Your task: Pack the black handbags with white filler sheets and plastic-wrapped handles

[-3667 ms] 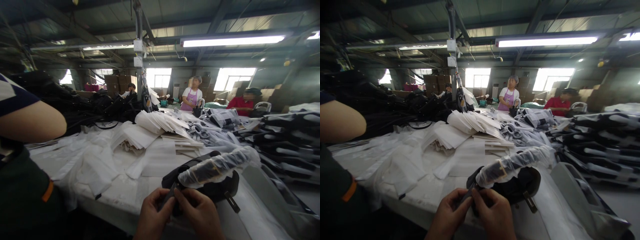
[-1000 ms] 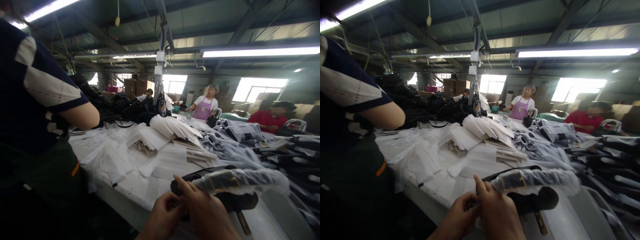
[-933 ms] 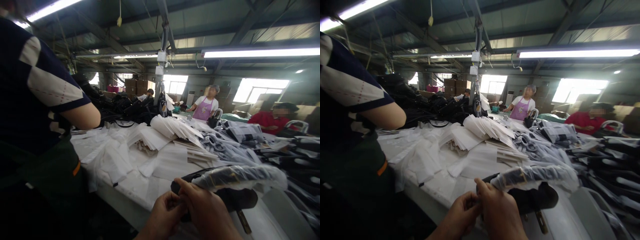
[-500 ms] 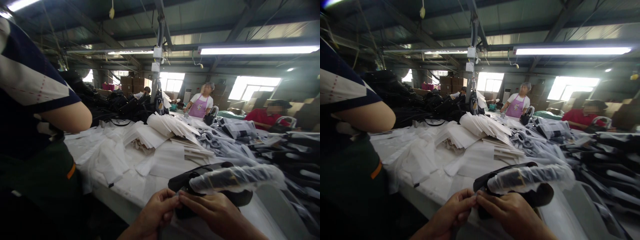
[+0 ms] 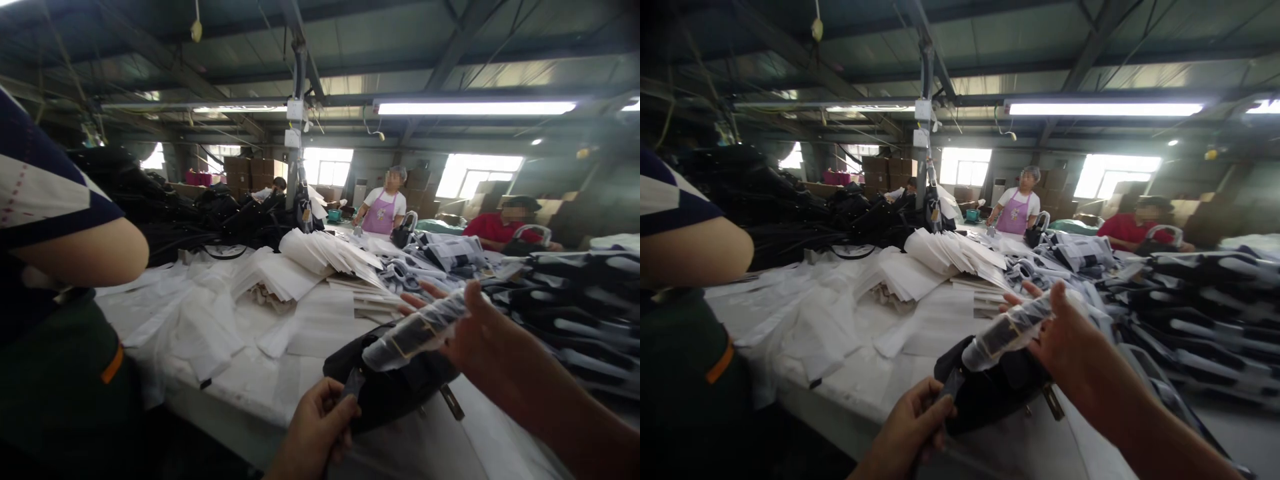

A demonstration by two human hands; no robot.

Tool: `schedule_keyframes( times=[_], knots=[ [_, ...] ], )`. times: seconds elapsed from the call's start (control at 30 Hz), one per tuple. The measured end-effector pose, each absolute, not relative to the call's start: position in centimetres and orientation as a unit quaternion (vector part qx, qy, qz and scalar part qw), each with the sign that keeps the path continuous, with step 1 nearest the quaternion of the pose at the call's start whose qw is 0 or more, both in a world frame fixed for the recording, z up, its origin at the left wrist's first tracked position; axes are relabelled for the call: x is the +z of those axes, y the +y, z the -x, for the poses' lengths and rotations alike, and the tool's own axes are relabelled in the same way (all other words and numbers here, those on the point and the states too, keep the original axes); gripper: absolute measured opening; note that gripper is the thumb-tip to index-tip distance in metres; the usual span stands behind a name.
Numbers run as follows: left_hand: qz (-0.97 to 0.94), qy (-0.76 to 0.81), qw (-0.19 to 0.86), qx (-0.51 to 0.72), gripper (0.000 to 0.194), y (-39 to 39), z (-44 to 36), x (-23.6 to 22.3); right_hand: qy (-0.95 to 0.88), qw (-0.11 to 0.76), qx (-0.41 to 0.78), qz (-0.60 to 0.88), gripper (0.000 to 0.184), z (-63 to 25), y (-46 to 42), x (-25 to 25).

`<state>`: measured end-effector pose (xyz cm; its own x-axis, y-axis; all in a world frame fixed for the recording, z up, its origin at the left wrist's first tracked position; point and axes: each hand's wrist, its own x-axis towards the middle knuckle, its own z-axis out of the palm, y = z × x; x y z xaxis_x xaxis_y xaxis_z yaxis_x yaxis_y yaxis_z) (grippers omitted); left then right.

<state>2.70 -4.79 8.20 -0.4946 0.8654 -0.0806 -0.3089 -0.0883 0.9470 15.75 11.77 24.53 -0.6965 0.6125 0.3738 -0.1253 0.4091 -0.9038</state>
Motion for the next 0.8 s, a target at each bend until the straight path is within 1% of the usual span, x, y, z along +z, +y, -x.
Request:
schedule_keyframes(
  times=[0.03, 0.07, 0.1, 0.13, 0.2, 0.27, 0.33, 0.4, 0.43, 0.47, 0.53, 0.57, 0.63, 0.7, 0.8],
  knots=[
    [-0.274, 0.519, 0.425, 0.689, 0.053, -4.7, -3.1, 8.1, -0.705, 0.348, 0.593, 0.173, 0.073, -15.2, 12.0, 26.3],
    [-0.283, 0.514, 0.424, 0.69, 0.055, -4.7, -3.4, 8.0, -0.664, 0.347, 0.634, 0.192, 0.072, -14.7, 12.3, 28.0],
    [-0.294, 0.51, 0.423, 0.689, 0.055, -4.7, -3.7, 8.1, -0.648, 0.338, 0.652, 0.204, 0.071, -14.3, 12.8, 29.4],
    [-0.307, 0.511, 0.42, 0.685, 0.056, -4.9, -3.9, 8.3, -0.661, 0.322, 0.644, 0.21, 0.07, -14.0, 13.4, 30.7],
    [-0.335, 0.528, 0.394, 0.673, 0.058, -5.3, -3.9, 8.7, -0.731, 0.27, 0.588, 0.216, 0.072, -13.8, 14.6, 32.7],
    [-0.341, 0.558, 0.34, 0.676, 0.06, -5.7, -3.2, 9.3, -0.788, 0.219, 0.531, 0.221, 0.081, -13.9, 15.8, 34.4],
    [-0.322, 0.583, 0.276, 0.693, 0.057, -5.8, -2.0, 9.6, -0.823, 0.18, 0.488, 0.23, 0.087, -14.0, 16.8, 36.0],
    [-0.313, 0.603, 0.211, 0.703, 0.051, -5.7, -0.7, 9.7, -0.861, 0.143, 0.427, 0.237, 0.086, -14.1, 17.6, 37.7],
    [-0.32, 0.613, 0.176, 0.701, 0.048, -5.6, -0.1, 9.6, -0.883, 0.13, 0.383, 0.24, 0.083, -14.0, 18.1, 38.4],
    [-0.335, 0.624, 0.138, 0.693, 0.048, -5.4, 0.4, 9.5, -0.904, 0.125, 0.331, 0.241, 0.077, -13.9, 18.6, 39.1],
    [-0.371, 0.65, 0.07, 0.66, 0.05, -5.0, 0.8, 8.9, -0.936, 0.133, 0.225, 0.235, 0.053, -13.5, 19.6, 40.1],
    [-0.391, 0.66, 0.055, 0.639, 0.052, -4.8, 0.6, 8.6, -0.946, 0.144, 0.179, 0.227, 0.046, -13.3, 20.0, 40.3],
    [-0.425, 0.663, 0.081, 0.611, 0.058, -4.3, -0.4, 7.7, -0.956, 0.171, 0.119, 0.208, 0.048, -12.9, 20.8, 40.1],
    [-0.447, 0.636, 0.143, 0.612, 0.062, -3.7, -2.0, 6.7, -0.959, 0.194, 0.088, 0.189, 0.047, -12.5, 21.4, 39.0],
    [-0.447, 0.618, 0.191, 0.617, 0.062, -2.9, -4.5, 5.5, -0.962, 0.214, 0.063, 0.159, 0.039, -11.7, 21.8, 36.0]
  ],
)
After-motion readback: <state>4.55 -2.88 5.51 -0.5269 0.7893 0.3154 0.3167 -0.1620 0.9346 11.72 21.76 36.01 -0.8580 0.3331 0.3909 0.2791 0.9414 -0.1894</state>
